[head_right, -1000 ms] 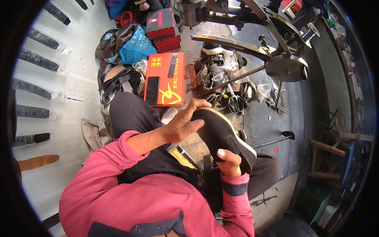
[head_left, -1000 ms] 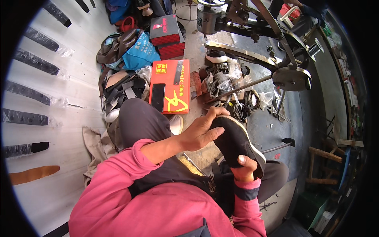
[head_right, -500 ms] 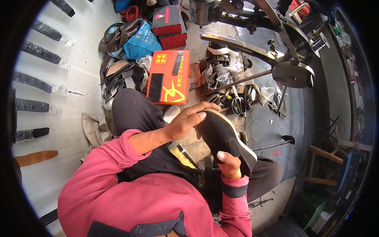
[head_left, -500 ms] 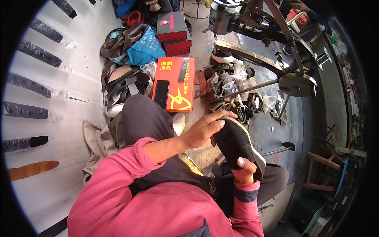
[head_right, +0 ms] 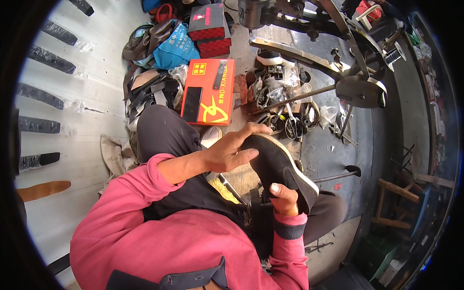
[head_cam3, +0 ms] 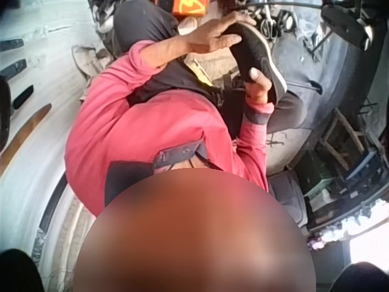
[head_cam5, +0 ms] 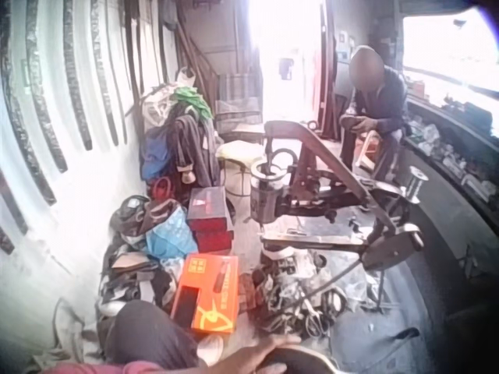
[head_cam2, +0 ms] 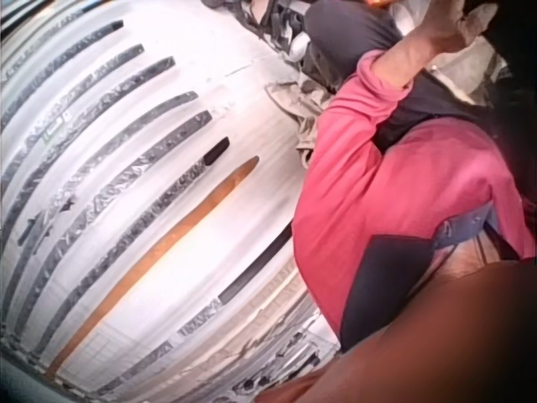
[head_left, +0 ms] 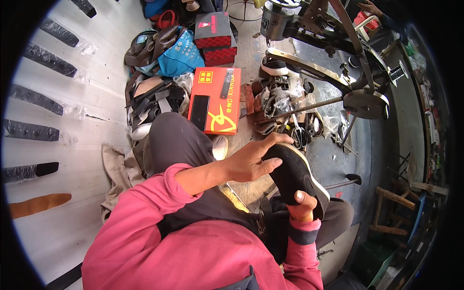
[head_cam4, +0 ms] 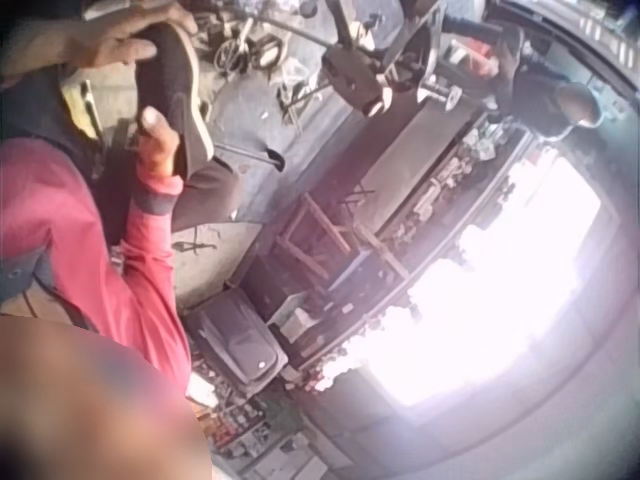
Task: The person operates a manual sewing machine to stitch a black shoe, guiding the material with both hands and turning the handwheel. They pause to trim excess thread with scissors, then resume sewing and finish by cutting the thread.
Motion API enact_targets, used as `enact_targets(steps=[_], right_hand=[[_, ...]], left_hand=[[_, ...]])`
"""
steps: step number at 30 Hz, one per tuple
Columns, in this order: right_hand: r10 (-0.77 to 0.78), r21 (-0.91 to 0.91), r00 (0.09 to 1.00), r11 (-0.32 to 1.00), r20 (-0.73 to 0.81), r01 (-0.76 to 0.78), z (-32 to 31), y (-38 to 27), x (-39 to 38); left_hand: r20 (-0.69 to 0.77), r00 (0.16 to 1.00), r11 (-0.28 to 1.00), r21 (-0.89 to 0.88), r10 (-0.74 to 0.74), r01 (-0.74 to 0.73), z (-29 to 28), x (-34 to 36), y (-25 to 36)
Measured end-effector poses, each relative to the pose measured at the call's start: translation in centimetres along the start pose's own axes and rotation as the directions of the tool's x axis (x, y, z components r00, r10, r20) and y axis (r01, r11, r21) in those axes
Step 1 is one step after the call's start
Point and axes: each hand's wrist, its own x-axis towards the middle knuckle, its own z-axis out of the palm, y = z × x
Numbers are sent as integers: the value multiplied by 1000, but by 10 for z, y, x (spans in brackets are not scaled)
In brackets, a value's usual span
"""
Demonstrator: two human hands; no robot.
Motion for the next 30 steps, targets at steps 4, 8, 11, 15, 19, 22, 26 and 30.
enact_targets(steps=[4, 8, 11, 15, 19, 22, 26, 30], right_hand=[[-5, 24, 1000, 1000, -11, 5, 2, -3, 1], [0, 60, 999, 998, -37, 2, 2, -7, 1], [36, 121, 996, 992, -77, -26, -2, -8, 0], [94, 196, 986, 978, -139, -65, -11, -10, -4], [111, 161, 976, 984, -190, -80, -19, -8, -5], [118, 212, 972, 974, -205, -73, -21, -3, -4], [109, 201, 965, 978, -239, -60, -20, -1, -3], [109, 218, 968, 974, -225, -59, -13, -2, 4]], left_hand=[[19, 1000, 1000, 15, 24, -24, 1, -3, -3], [31, 994, 995, 19, 101, -101, 0, -3, -2], [125, 983, 991, 16, 132, -135, -7, 0, 1], [280, 954, 993, 7, 111, -117, -23, 5, 7], [362, 932, 1000, 2, 24, -26, -30, 5, 13], [324, 945, 1000, -8, 30, -29, -32, 5, 13], [283, 959, 997, -71, 25, -5, -31, 4, 10], [213, 977, 1000, 15, 20, -24, -29, 5, 8]])
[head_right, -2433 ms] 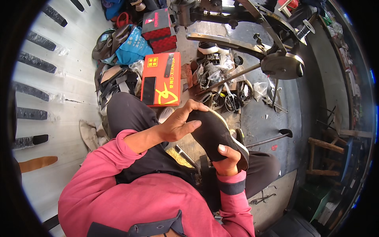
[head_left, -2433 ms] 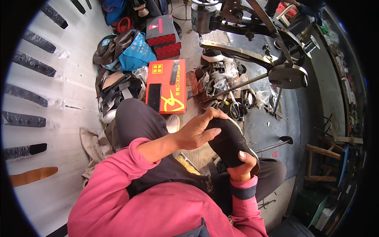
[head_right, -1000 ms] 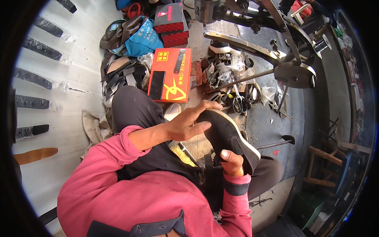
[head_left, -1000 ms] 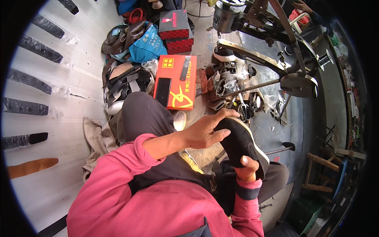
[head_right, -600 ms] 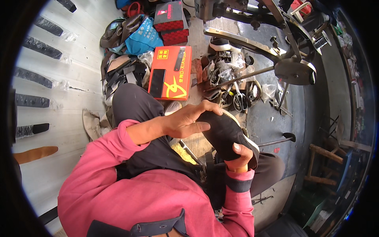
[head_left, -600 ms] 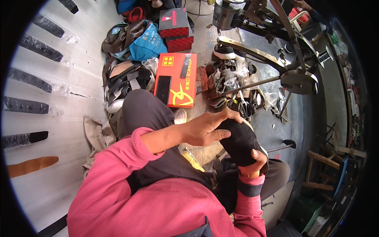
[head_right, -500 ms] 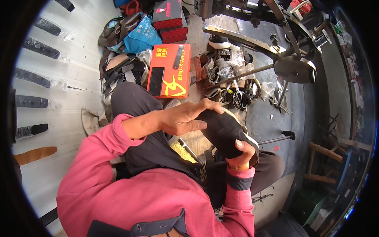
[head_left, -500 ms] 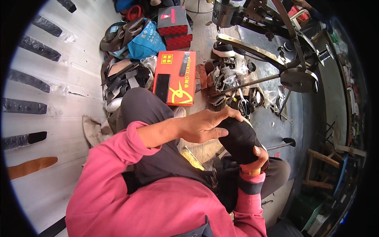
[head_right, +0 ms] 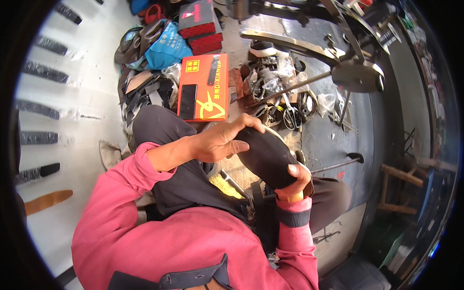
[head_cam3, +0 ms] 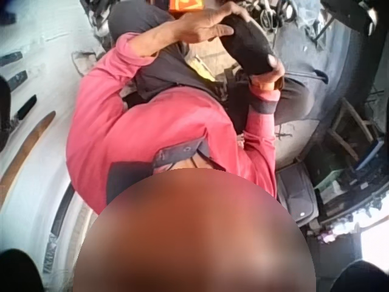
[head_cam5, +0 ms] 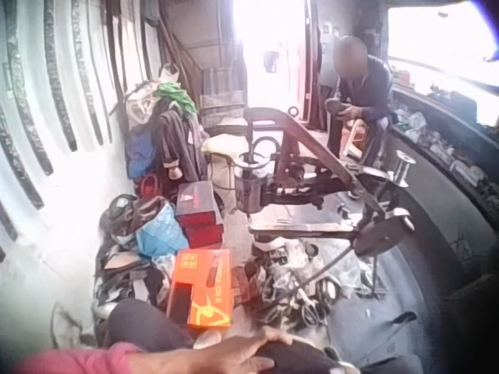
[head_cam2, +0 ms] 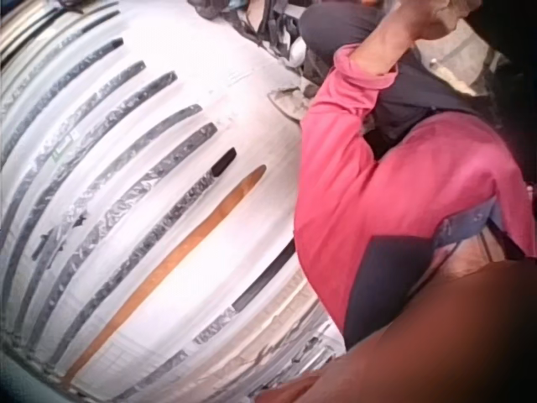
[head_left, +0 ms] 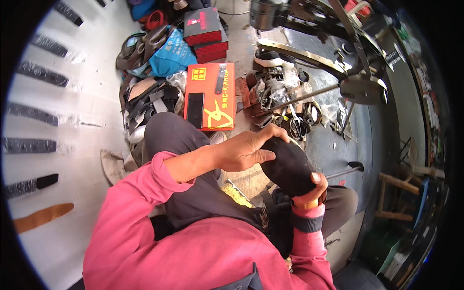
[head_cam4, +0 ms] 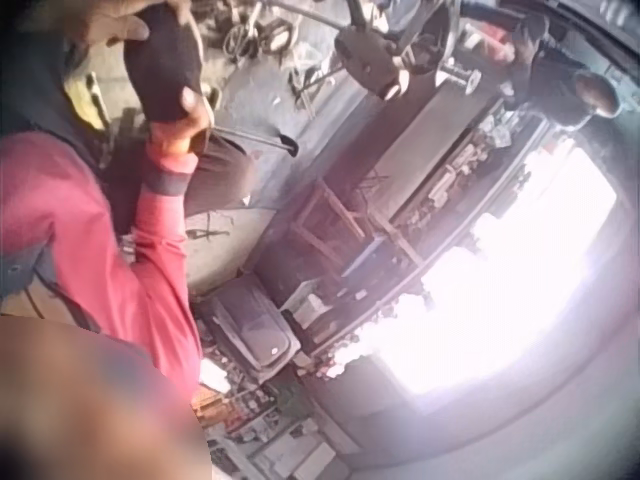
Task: The person operates a manual sewing machine to stitch a black shoe, guiding the material with both hands and turning the handwheel. They pause to trim excess thread with scissors, then resume sewing and finish by cutting the thread.
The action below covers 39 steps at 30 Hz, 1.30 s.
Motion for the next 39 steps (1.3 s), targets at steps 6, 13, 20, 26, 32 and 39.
enact_targets(steps=[6, 13, 20, 26, 32, 39], right_hand=[[59, 12, 986, 998, 157, -62, 18, -4, 12], [-111, -434, 975, 881, 191, 185, 28, -3, 13], [-423, -840, 867, 340, 265, 422, 19, -2, -6], [-514, -905, 809, 132, 285, 403, 6, -7, -5], [-523, -896, 850, 347, 60, 277, -4, -16, 12], [-209, -561, 977, 813, -32, 156, 18, -21, 29]], left_hand=[[10, 951, 933, -195, -308, 304, -3, -2, -4], [-137, 949, 933, -269, -284, 240, -1, 2, -14], [-245, 926, 941, -253, -286, 224, -6, 4, -26], [-328, 897, 945, -238, -295, 224, 2, 11, -24], [-308, 917, 963, 6, -254, 269, 0, 10, -9], [-322, 947, 983, 175, -4, 63, -5, -1, 3]])
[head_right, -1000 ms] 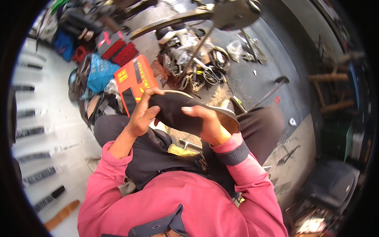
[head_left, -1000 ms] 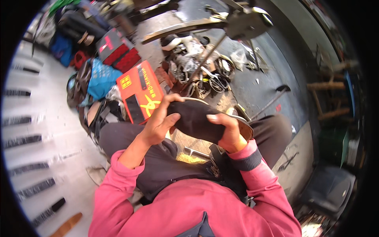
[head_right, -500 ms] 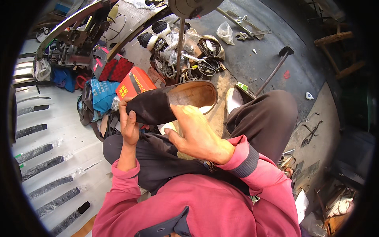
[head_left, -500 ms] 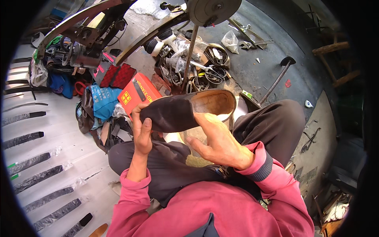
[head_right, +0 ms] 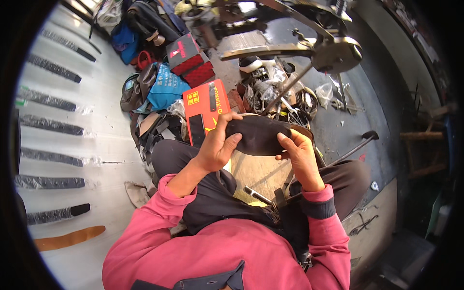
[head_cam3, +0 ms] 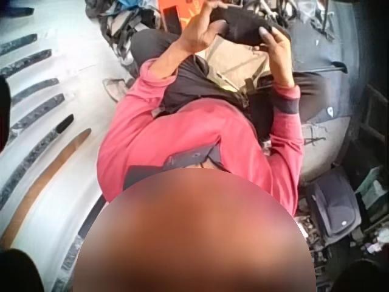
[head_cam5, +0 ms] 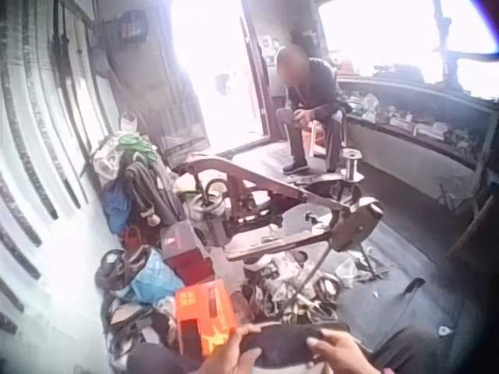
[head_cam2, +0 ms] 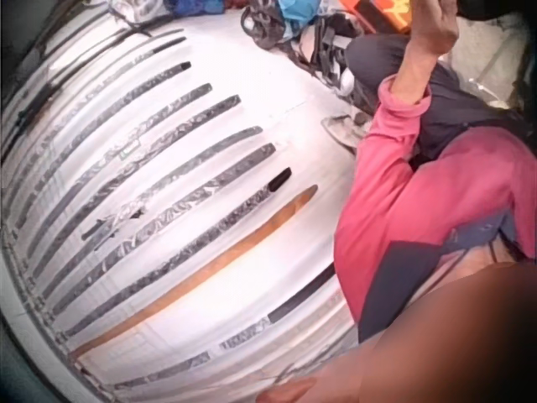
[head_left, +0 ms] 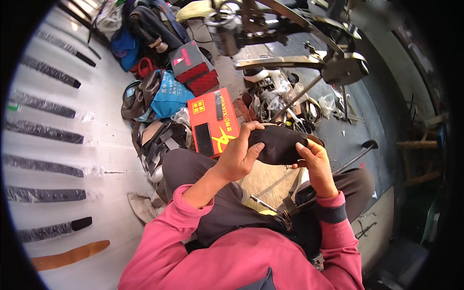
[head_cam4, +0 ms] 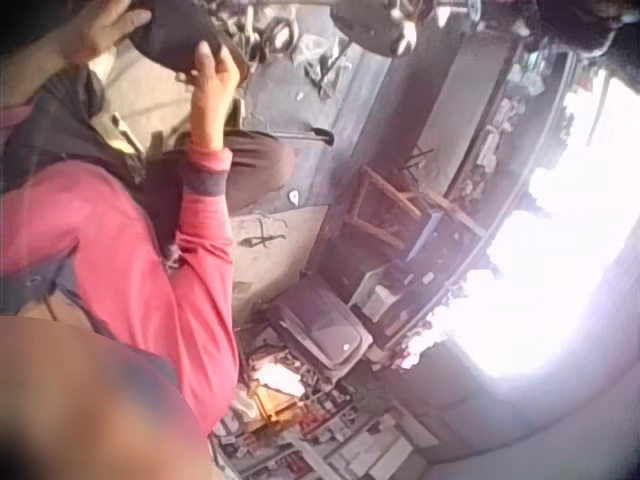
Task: The person operates a manual sewing machine to stitch a black shoe, guiding the material with both hands and turning the handwheel. They pause to trim excess thread with scissors, then resume sewing and finish by cutting the thread.
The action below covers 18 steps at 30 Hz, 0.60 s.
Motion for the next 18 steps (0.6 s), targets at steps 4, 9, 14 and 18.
enact_targets(steps=[4, 9, 14, 18], right_hand=[[-18, -40, 1000, 999, 5, 18, 25, -13, 5], [-63, -165, 998, 984, -12, 61, 58, -28, 39], [-42, -292, 996, 954, 72, 62, 87, -33, 91], [-45, -361, 987, 927, 157, 99, 111, -30, 138]], left_hand=[[-74, 995, 995, -74, -65, 59, -13, -10, -2], [-266, 959, 995, -65, -94, 80, -26, -13, -9], [-496, 860, 993, -65, -120, 101, -41, -6, -26], [-648, 758, 990, 51, -69, 133, -56, 1, -42]])
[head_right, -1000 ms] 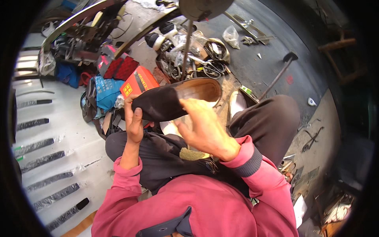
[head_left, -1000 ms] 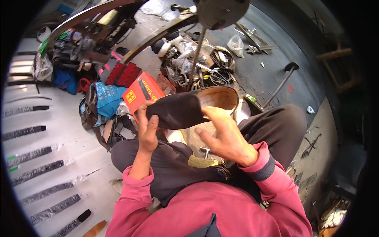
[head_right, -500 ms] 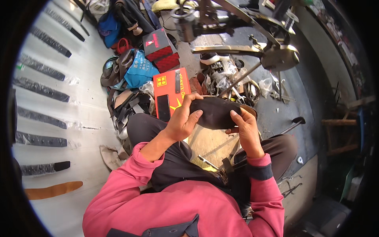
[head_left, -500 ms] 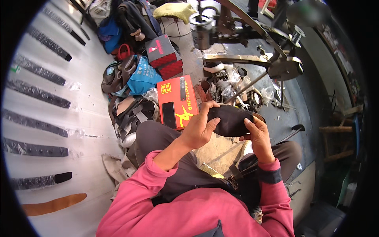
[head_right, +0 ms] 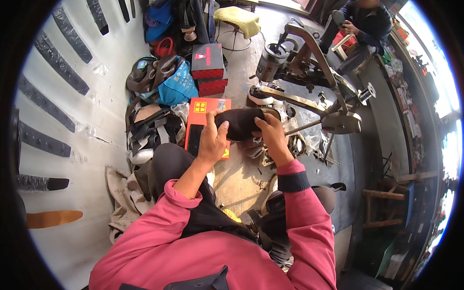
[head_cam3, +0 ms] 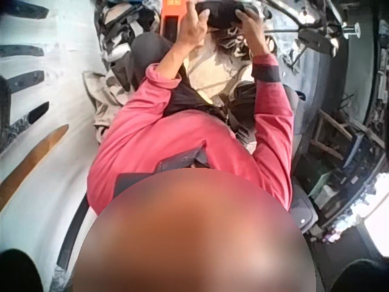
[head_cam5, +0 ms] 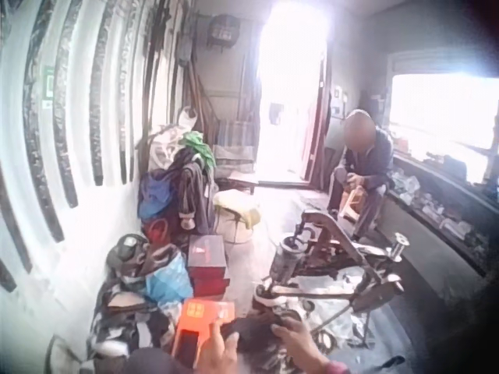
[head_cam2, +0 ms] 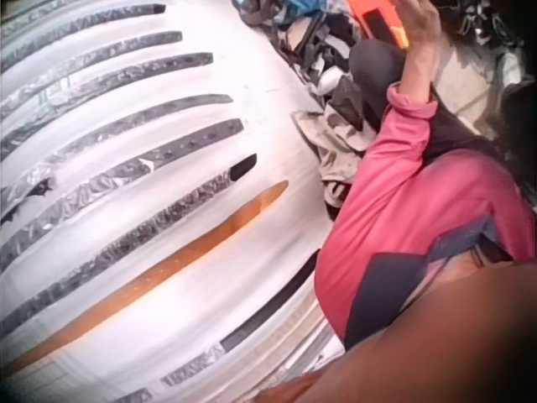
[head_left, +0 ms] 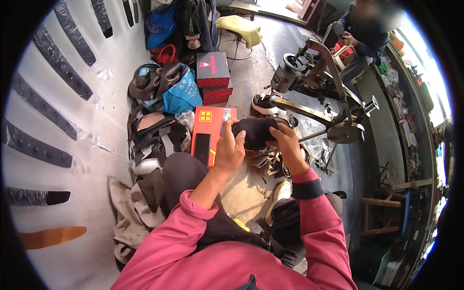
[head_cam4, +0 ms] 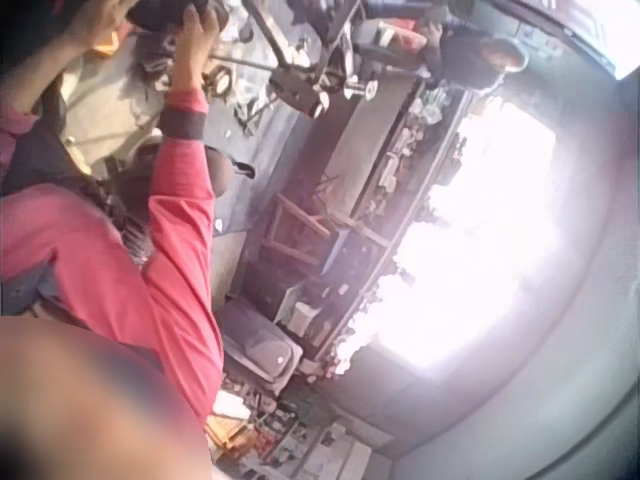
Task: The person operates a manual sewing machine to stitch a black shoe, guiding the material with both hands and turning the handwheel. They pause to trim excess thread with scissors, then resume sewing and finish by cutting the thread.
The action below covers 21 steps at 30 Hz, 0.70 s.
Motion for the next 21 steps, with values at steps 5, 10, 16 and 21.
enact_targets(steps=[5, 10, 16, 21], right_hand=[[-124, 6, 991, 992, 41, 124, 25, 7, 58], [-203, 58, 979, 977, -20, 204, 19, 13, 88], [-112, 126, 985, 984, -129, 129, -21, 20, 88], [-168, 175, 973, 965, -160, 196, -57, 18, 75]], left_hand=[[-146, 988, 999, 14, 51, -50, -6, 22, -17], [-128, 977, 984, 76, 169, -160, 1, 51, -30], [101, 989, 993, -47, 109, -105, 30, 82, -48], [243, 963, 990, -106, 115, -92, 58, 105, -55]])
